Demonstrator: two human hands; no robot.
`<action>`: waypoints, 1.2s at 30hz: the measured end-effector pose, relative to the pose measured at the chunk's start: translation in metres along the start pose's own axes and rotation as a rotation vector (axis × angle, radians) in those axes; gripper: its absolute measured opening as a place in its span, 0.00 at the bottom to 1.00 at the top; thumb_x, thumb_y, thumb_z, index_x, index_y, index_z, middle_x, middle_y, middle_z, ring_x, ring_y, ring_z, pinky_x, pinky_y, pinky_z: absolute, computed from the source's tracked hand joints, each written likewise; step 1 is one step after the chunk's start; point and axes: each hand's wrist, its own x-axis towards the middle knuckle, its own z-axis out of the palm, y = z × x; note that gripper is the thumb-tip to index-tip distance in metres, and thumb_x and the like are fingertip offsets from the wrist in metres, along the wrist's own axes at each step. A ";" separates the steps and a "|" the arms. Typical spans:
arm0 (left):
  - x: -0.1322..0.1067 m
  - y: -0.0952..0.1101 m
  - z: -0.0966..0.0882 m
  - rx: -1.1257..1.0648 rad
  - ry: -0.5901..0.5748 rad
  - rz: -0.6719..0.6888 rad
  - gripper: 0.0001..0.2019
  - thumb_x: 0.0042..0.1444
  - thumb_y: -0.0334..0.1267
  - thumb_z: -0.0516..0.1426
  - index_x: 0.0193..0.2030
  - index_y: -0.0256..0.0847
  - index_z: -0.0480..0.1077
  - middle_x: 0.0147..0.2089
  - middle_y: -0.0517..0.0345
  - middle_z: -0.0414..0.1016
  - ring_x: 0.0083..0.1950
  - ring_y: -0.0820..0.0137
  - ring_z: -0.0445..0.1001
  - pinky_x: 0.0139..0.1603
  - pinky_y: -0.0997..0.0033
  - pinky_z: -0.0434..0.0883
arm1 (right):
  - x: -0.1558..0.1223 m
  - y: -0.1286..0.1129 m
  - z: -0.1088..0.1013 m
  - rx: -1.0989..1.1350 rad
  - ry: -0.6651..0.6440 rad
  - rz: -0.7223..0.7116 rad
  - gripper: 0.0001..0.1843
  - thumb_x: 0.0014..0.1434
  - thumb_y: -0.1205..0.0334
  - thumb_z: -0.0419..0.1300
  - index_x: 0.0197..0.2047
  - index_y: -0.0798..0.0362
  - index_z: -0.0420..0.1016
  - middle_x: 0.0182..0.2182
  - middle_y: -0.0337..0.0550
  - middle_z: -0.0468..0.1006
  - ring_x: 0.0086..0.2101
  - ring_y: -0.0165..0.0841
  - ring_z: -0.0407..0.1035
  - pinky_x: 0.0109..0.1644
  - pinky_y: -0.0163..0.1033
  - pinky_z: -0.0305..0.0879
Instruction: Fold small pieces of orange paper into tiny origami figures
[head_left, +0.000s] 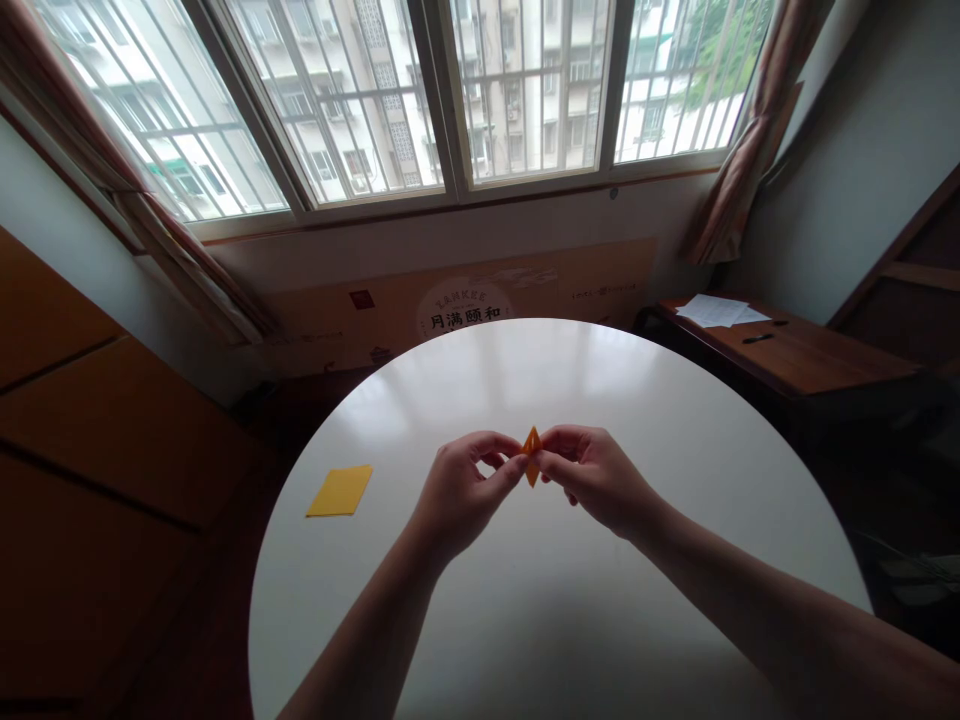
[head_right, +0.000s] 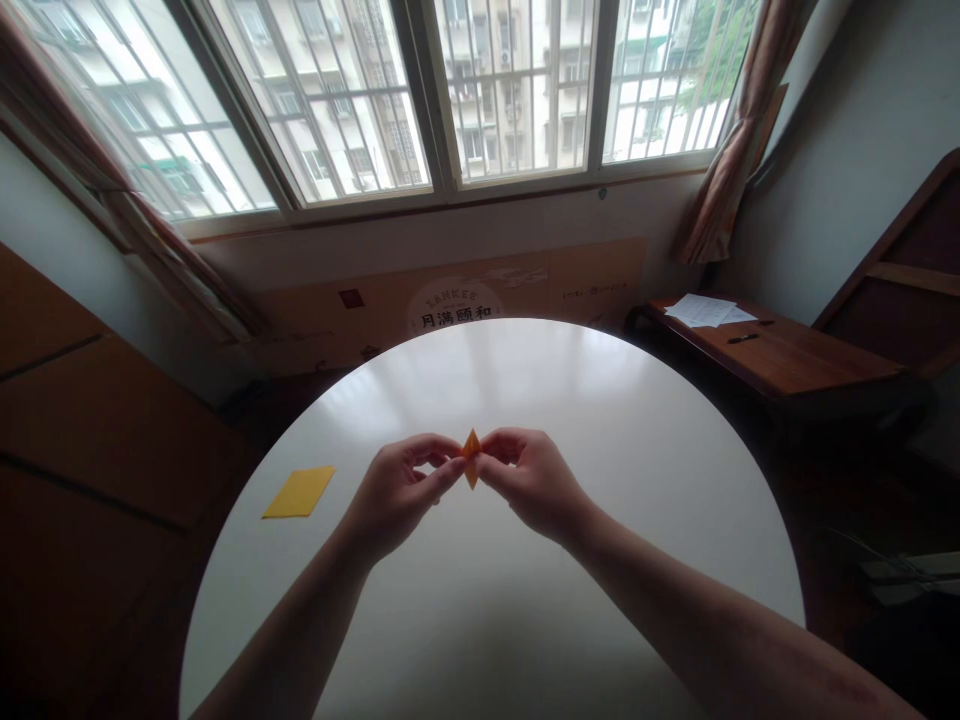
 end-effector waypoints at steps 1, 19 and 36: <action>0.000 0.000 -0.001 -0.013 0.008 -0.008 0.08 0.57 0.40 0.62 0.37 0.38 0.80 0.34 0.53 0.81 0.34 0.67 0.77 0.28 0.74 0.72 | -0.001 -0.001 0.000 -0.024 -0.007 -0.012 0.07 0.58 0.62 0.63 0.36 0.55 0.81 0.27 0.40 0.78 0.23 0.27 0.65 0.22 0.30 0.58; 0.004 0.005 0.003 -0.347 0.026 -0.268 0.18 0.57 0.50 0.58 0.30 0.35 0.77 0.30 0.51 0.75 0.29 0.70 0.71 0.21 0.78 0.67 | 0.003 -0.003 -0.005 0.044 -0.005 0.155 0.10 0.56 0.56 0.64 0.34 0.55 0.79 0.27 0.41 0.78 0.26 0.30 0.69 0.21 0.30 0.58; 0.001 0.003 0.006 -0.270 -0.081 -0.240 0.12 0.53 0.44 0.63 0.32 0.35 0.77 0.27 0.56 0.74 0.26 0.72 0.69 0.22 0.77 0.67 | 0.003 -0.004 -0.001 0.157 0.004 0.215 0.08 0.53 0.59 0.65 0.30 0.55 0.76 0.26 0.41 0.76 0.28 0.30 0.68 0.21 0.29 0.56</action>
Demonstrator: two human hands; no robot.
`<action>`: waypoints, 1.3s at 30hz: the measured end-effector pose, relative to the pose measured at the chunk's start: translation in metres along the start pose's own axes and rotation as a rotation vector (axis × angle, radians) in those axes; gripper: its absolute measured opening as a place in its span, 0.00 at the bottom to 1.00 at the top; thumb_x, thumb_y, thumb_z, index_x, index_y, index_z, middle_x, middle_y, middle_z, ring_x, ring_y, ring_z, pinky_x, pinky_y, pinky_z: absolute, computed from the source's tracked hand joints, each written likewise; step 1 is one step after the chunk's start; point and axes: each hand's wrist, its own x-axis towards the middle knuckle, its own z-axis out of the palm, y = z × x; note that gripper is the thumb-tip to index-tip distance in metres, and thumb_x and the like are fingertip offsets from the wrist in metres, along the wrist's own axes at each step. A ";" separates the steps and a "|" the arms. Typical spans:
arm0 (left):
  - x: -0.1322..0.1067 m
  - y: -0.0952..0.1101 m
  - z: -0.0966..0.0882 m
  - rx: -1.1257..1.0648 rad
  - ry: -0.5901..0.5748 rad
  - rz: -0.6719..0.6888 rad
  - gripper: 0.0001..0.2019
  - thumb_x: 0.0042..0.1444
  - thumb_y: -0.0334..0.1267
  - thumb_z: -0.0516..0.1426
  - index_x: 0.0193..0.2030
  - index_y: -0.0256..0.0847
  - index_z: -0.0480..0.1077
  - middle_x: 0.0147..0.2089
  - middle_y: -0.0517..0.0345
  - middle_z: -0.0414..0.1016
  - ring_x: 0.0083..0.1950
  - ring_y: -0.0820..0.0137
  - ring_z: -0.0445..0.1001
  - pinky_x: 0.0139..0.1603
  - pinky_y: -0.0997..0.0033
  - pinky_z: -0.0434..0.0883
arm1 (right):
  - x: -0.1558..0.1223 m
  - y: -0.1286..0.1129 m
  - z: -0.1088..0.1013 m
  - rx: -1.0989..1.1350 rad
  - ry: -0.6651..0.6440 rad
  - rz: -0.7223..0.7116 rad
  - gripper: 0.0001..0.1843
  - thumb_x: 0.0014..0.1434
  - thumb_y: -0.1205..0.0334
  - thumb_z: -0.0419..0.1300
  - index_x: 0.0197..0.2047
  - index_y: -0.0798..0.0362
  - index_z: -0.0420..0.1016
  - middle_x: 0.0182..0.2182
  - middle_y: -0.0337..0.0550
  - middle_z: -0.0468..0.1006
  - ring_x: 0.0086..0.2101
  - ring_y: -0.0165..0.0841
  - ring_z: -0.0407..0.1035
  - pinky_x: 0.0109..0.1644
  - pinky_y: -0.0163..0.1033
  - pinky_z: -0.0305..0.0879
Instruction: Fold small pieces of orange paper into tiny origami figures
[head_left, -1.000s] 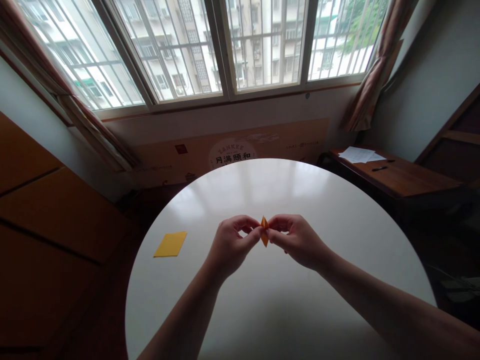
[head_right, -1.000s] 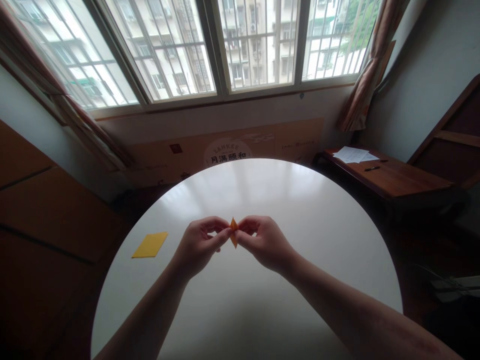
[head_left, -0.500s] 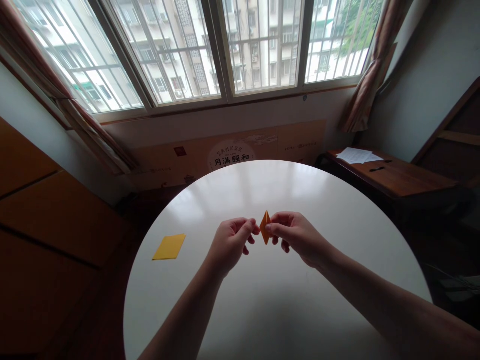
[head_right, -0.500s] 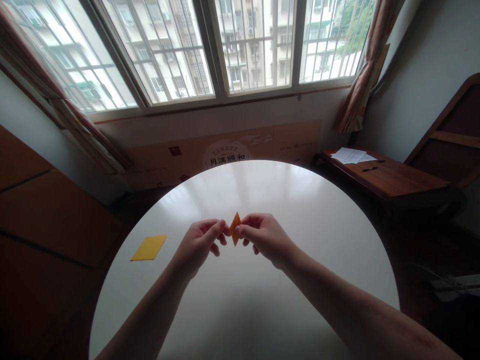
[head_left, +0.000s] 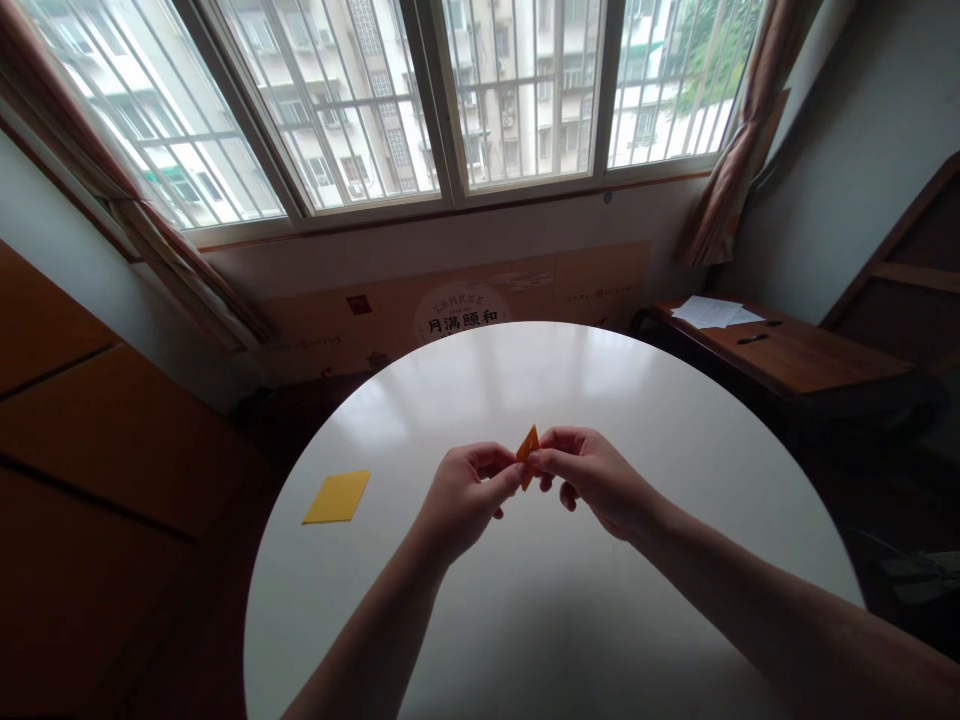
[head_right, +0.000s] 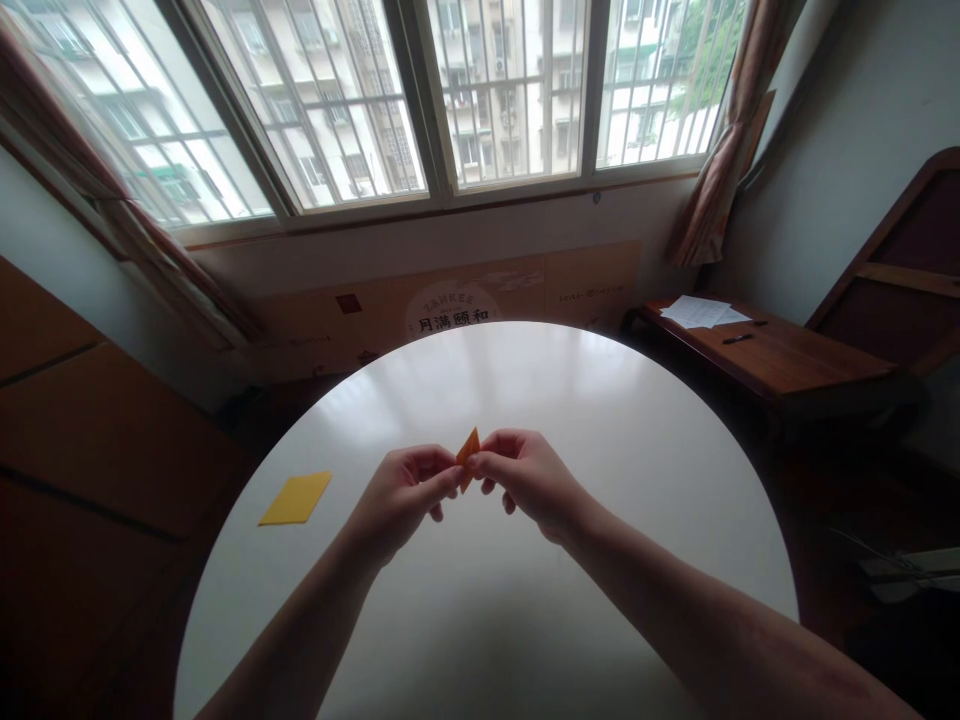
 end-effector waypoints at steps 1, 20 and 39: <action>0.000 0.000 0.000 -0.023 -0.003 -0.001 0.11 0.52 0.43 0.63 0.31 0.35 0.77 0.27 0.56 0.74 0.26 0.72 0.69 0.22 0.77 0.67 | 0.000 0.001 0.000 -0.014 -0.005 -0.013 0.07 0.54 0.59 0.65 0.31 0.55 0.76 0.26 0.40 0.76 0.28 0.30 0.68 0.21 0.29 0.56; 0.002 0.002 -0.005 -0.079 0.042 0.008 0.15 0.52 0.48 0.65 0.34 0.35 0.79 0.28 0.53 0.78 0.27 0.71 0.71 0.21 0.78 0.68 | -0.001 0.003 0.000 -0.114 -0.036 -0.084 0.07 0.56 0.60 0.62 0.33 0.55 0.76 0.25 0.39 0.75 0.25 0.28 0.67 0.20 0.29 0.56; 0.003 -0.008 0.017 -0.348 0.263 0.107 0.06 0.49 0.38 0.63 0.29 0.38 0.76 0.24 0.61 0.71 0.27 0.74 0.66 0.21 0.79 0.65 | 0.002 0.012 0.003 -0.021 -0.029 -0.125 0.16 0.56 0.49 0.68 0.37 0.54 0.76 0.27 0.38 0.73 0.25 0.29 0.65 0.19 0.29 0.56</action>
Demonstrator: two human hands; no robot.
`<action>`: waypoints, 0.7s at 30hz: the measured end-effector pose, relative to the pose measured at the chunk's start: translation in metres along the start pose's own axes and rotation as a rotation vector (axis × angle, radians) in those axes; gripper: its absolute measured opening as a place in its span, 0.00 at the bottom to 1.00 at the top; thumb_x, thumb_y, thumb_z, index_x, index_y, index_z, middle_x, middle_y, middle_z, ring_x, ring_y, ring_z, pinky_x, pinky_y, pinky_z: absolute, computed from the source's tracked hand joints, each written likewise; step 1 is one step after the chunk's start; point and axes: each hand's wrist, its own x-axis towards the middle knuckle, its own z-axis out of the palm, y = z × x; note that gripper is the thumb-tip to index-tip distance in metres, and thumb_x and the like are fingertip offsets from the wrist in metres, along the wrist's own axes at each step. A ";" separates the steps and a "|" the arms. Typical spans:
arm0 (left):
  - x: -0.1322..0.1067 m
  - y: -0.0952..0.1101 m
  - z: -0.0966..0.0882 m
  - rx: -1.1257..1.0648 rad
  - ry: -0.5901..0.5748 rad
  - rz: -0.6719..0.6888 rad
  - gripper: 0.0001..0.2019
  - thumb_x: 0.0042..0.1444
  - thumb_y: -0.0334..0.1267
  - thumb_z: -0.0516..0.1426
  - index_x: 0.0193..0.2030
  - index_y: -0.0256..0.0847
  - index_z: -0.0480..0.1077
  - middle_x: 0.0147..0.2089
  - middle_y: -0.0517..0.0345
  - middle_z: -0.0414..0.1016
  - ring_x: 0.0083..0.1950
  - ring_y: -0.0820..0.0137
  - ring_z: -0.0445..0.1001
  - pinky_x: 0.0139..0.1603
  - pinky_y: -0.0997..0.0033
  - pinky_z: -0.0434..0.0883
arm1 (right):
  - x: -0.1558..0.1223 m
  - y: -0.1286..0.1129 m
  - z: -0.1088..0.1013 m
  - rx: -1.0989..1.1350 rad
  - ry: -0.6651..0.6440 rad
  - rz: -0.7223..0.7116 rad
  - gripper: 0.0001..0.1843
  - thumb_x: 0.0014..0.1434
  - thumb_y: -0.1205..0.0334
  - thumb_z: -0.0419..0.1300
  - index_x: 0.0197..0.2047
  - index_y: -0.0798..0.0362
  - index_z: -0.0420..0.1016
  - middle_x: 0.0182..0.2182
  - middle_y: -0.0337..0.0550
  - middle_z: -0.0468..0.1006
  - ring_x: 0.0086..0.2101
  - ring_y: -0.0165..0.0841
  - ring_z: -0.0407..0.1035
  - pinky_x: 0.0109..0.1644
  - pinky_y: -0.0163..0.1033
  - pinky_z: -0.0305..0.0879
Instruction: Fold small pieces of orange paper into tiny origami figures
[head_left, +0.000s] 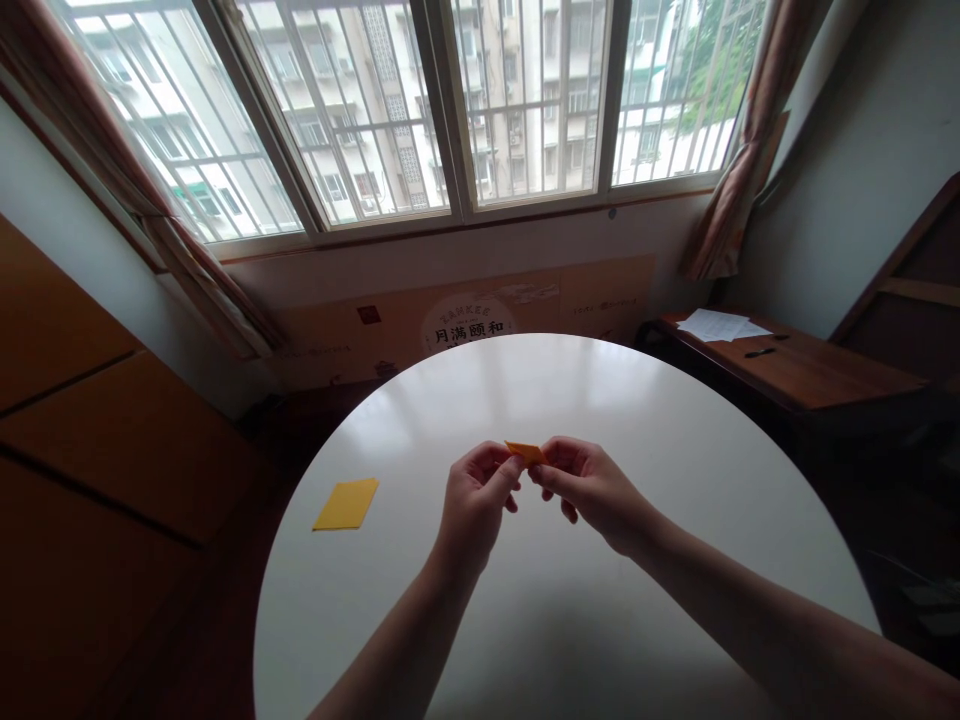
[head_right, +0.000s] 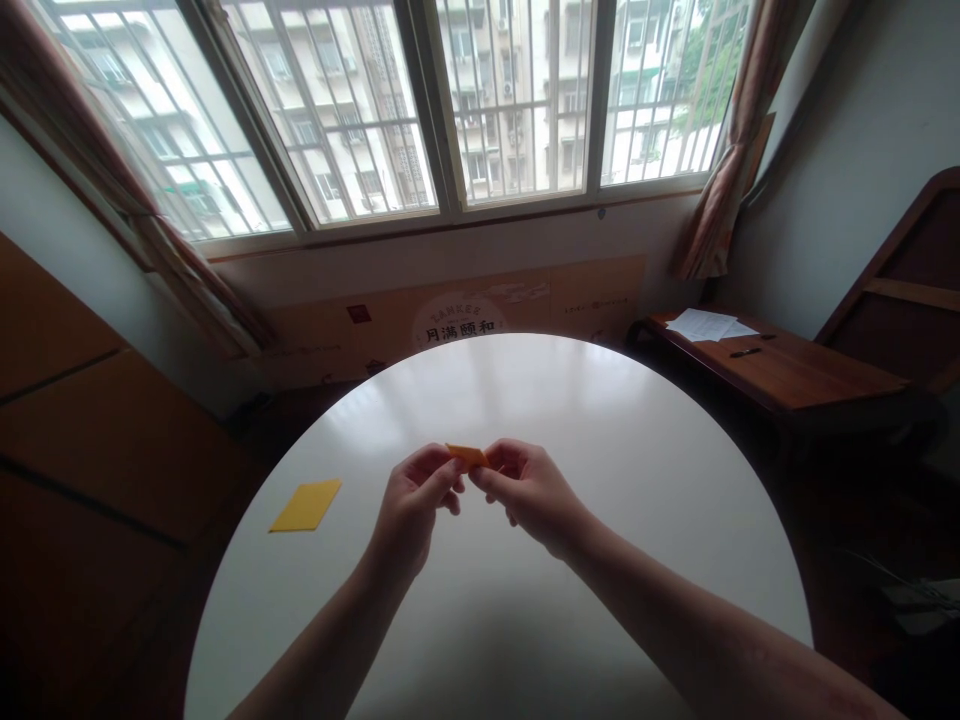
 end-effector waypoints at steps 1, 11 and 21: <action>0.000 0.000 0.000 -0.010 -0.002 -0.009 0.05 0.48 0.37 0.63 0.29 0.38 0.75 0.24 0.61 0.70 0.27 0.74 0.66 0.21 0.79 0.65 | 0.000 -0.001 -0.001 0.018 0.010 0.000 0.16 0.56 0.49 0.68 0.36 0.54 0.76 0.27 0.38 0.73 0.26 0.29 0.66 0.19 0.29 0.56; -0.002 0.002 0.000 -0.058 0.000 -0.102 0.09 0.47 0.40 0.67 0.28 0.35 0.78 0.26 0.57 0.73 0.26 0.76 0.65 0.21 0.80 0.64 | 0.000 -0.001 -0.001 0.141 0.047 -0.101 0.13 0.58 0.52 0.68 0.39 0.52 0.79 0.29 0.40 0.74 0.27 0.29 0.66 0.19 0.28 0.59; -0.005 0.001 0.005 0.035 -0.023 -0.067 0.10 0.49 0.42 0.66 0.31 0.35 0.80 0.26 0.56 0.74 0.26 0.74 0.66 0.23 0.78 0.65 | 0.000 0.003 0.000 0.177 0.103 -0.105 0.12 0.57 0.53 0.69 0.39 0.52 0.81 0.28 0.40 0.77 0.26 0.28 0.66 0.20 0.28 0.59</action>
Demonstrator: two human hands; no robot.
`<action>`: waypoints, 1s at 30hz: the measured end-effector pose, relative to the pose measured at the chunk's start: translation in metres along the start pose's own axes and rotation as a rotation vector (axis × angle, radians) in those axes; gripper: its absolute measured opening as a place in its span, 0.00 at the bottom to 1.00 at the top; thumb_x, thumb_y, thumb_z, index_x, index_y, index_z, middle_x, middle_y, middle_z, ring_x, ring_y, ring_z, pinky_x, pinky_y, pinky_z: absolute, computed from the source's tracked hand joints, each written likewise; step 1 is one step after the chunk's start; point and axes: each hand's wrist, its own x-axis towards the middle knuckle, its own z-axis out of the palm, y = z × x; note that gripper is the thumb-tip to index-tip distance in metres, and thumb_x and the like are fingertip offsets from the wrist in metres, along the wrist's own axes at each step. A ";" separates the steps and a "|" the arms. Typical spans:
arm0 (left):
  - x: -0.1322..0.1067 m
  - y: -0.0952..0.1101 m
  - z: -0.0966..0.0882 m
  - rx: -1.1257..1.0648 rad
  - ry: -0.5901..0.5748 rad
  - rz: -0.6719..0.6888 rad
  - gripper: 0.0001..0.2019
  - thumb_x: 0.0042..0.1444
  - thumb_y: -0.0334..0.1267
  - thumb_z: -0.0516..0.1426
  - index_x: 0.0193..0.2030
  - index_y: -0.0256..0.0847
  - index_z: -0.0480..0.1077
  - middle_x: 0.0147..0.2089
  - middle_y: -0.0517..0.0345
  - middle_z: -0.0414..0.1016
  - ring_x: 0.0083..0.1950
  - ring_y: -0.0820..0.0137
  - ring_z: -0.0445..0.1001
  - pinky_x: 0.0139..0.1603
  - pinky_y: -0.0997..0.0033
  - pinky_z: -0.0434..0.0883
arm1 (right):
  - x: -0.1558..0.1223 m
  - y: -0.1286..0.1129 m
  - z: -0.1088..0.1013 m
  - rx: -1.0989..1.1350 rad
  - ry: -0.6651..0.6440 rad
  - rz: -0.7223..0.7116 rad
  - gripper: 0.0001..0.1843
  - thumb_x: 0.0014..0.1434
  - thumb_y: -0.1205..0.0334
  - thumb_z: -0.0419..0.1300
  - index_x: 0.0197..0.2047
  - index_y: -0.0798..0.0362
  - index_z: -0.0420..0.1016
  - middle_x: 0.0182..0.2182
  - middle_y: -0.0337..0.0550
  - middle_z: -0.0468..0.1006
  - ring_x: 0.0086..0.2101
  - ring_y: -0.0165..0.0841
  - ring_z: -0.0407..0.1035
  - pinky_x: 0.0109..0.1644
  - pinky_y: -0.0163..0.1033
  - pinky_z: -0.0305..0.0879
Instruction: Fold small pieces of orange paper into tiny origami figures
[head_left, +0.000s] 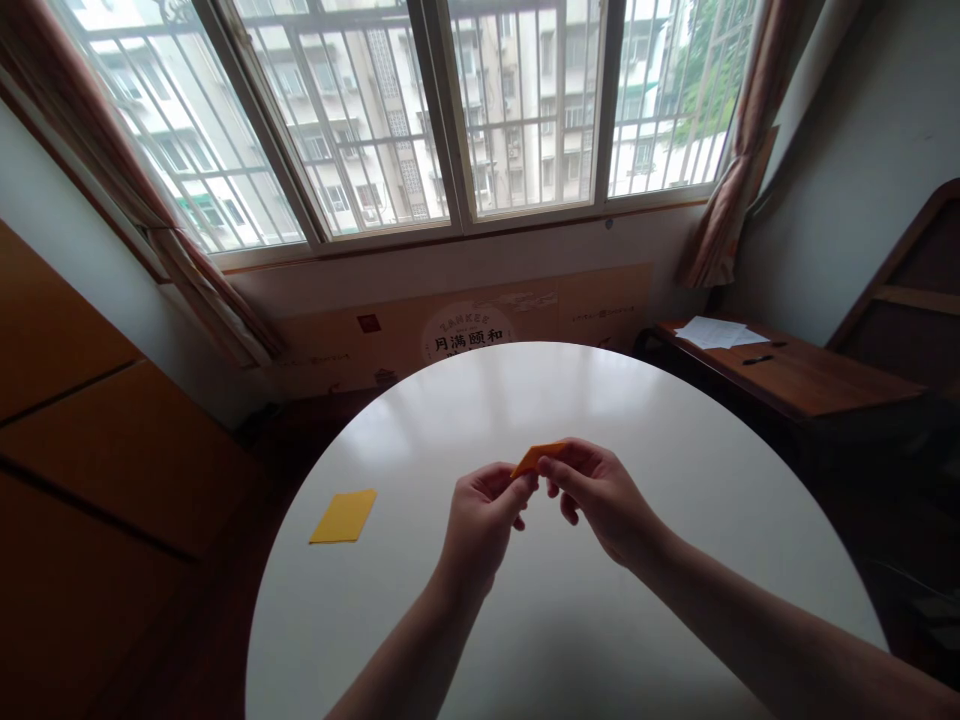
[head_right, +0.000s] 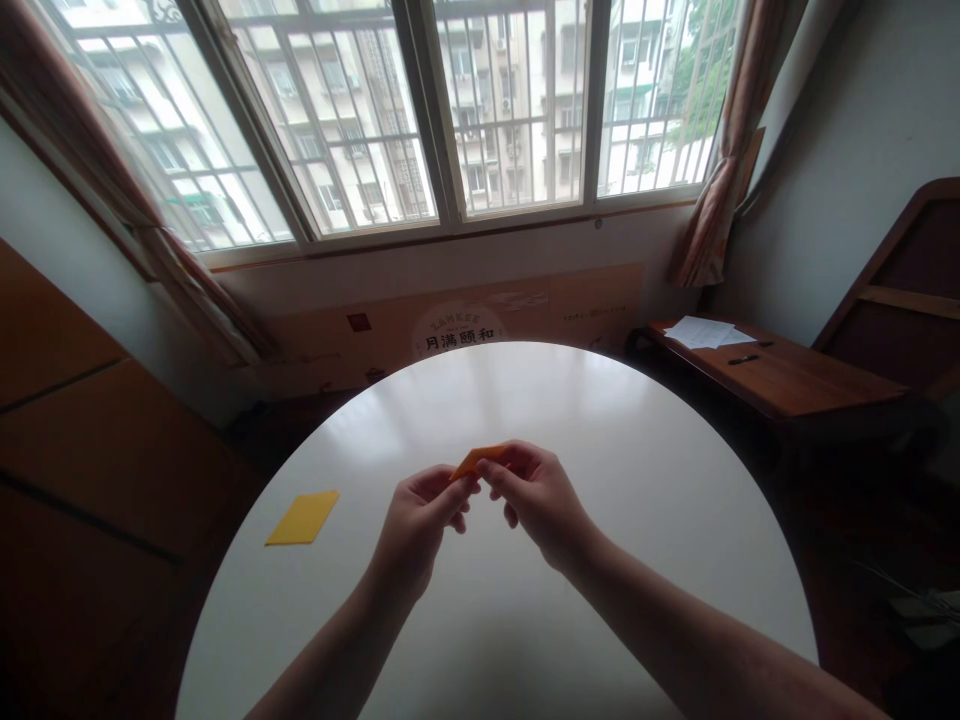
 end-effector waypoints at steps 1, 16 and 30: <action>0.000 -0.001 -0.001 0.033 -0.022 0.017 0.10 0.50 0.42 0.65 0.31 0.35 0.79 0.26 0.57 0.74 0.26 0.74 0.66 0.23 0.78 0.65 | 0.000 0.000 0.000 0.006 0.003 0.004 0.11 0.57 0.54 0.69 0.39 0.52 0.81 0.29 0.40 0.77 0.25 0.28 0.66 0.20 0.28 0.59; -0.006 0.003 -0.010 0.565 0.190 0.760 0.07 0.58 0.29 0.62 0.41 0.41 0.79 0.41 0.55 0.78 0.36 0.72 0.77 0.28 0.77 0.75 | -0.004 -0.012 0.003 -0.332 0.077 -0.202 0.08 0.58 0.57 0.65 0.35 0.54 0.80 0.28 0.42 0.76 0.24 0.28 0.63 0.20 0.30 0.59; -0.007 0.004 -0.007 0.644 0.229 0.927 0.06 0.56 0.26 0.63 0.37 0.41 0.79 0.35 0.56 0.78 0.35 0.70 0.76 0.24 0.75 0.75 | -0.013 0.000 0.011 -0.175 0.050 -0.087 0.12 0.59 0.54 0.66 0.40 0.54 0.80 0.27 0.42 0.76 0.27 0.33 0.70 0.18 0.30 0.62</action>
